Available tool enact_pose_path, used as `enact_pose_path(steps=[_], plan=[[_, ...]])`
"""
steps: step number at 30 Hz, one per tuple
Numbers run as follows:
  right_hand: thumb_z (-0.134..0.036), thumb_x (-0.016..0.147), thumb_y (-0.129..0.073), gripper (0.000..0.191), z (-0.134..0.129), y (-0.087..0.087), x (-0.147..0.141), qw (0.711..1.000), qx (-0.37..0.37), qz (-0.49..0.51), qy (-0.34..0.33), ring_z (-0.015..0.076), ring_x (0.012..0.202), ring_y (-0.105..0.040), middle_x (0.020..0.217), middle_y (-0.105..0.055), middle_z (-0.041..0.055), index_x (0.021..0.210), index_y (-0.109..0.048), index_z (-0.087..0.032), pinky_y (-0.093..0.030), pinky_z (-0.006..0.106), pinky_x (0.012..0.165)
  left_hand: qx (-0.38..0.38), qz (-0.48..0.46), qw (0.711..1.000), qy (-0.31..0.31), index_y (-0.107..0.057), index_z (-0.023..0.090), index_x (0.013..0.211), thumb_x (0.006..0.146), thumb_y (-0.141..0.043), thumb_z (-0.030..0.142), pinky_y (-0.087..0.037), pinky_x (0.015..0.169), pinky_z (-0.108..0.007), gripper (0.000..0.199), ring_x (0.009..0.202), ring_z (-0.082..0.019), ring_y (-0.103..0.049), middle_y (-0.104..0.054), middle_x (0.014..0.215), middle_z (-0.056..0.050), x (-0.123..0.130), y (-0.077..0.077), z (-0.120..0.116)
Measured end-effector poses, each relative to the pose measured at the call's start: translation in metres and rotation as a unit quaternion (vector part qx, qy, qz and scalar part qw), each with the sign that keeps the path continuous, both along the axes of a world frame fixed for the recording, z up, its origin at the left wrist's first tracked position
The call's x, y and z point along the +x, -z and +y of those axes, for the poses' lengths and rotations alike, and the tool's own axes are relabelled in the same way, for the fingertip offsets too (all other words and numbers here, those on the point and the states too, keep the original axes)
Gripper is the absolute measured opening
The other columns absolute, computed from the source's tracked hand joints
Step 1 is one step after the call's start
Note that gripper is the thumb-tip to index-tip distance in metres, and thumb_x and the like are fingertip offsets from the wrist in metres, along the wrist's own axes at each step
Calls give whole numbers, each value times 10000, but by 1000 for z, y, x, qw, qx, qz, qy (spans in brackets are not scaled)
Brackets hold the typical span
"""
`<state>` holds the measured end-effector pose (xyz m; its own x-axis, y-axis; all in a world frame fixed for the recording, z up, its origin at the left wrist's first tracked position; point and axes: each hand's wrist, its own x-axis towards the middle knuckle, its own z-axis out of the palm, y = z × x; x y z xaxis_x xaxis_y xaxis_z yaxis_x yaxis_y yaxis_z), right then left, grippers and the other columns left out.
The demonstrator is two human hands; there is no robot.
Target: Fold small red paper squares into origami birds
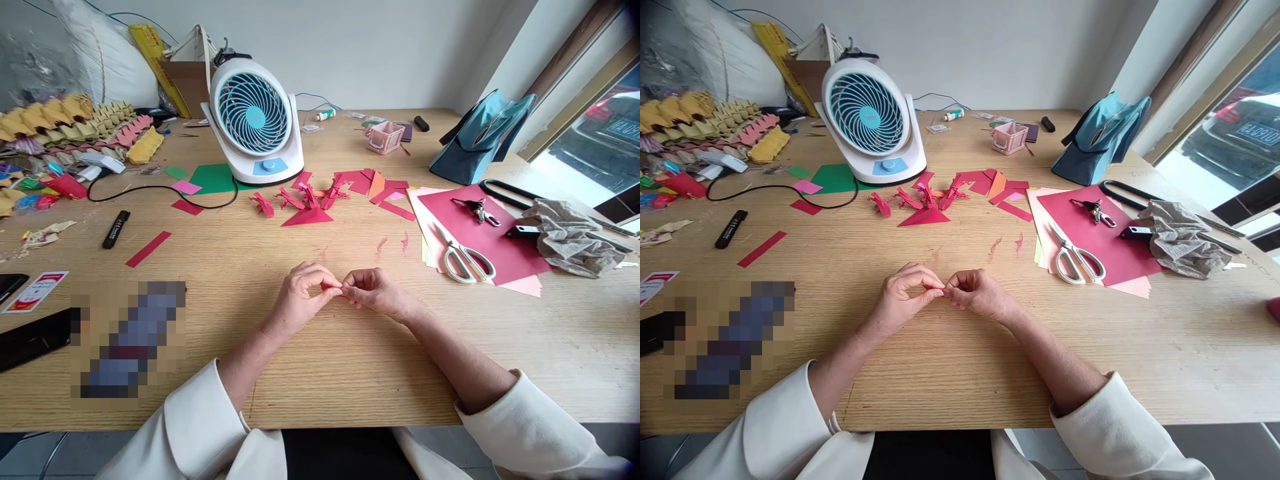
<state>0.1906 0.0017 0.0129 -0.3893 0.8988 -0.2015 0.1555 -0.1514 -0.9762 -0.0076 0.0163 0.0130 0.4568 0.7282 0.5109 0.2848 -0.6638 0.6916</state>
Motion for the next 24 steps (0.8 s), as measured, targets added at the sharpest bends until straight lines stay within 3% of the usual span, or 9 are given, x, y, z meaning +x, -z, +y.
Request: enact_pose_path(steps=[16, 24], plan=[[-516, 714, -768, 383, -1, -2, 2, 999, -19, 27, 3, 86, 545, -474, 615, -555, -27, 738, -644, -154, -358, 234, 533, 45, 24, 999, -14, -686, 201, 743, 828, -730, 223, -443, 784, -341, 98, 748, -178, -575, -700, 708, -10, -1, 1, 1], [-570, 700, -757, 430, -2, -4, 0, 998, -33, 48, 17, 86, 557, -441, 597, -501, -35, 710, -628, -160, -356, 233, 544, 72, 80, 993, -43, -639, 197, 729, 847, -699, 212, -425, 935, -386, 133, 797, -172, -590, -671, 725, 3, 0, -4, -4]])
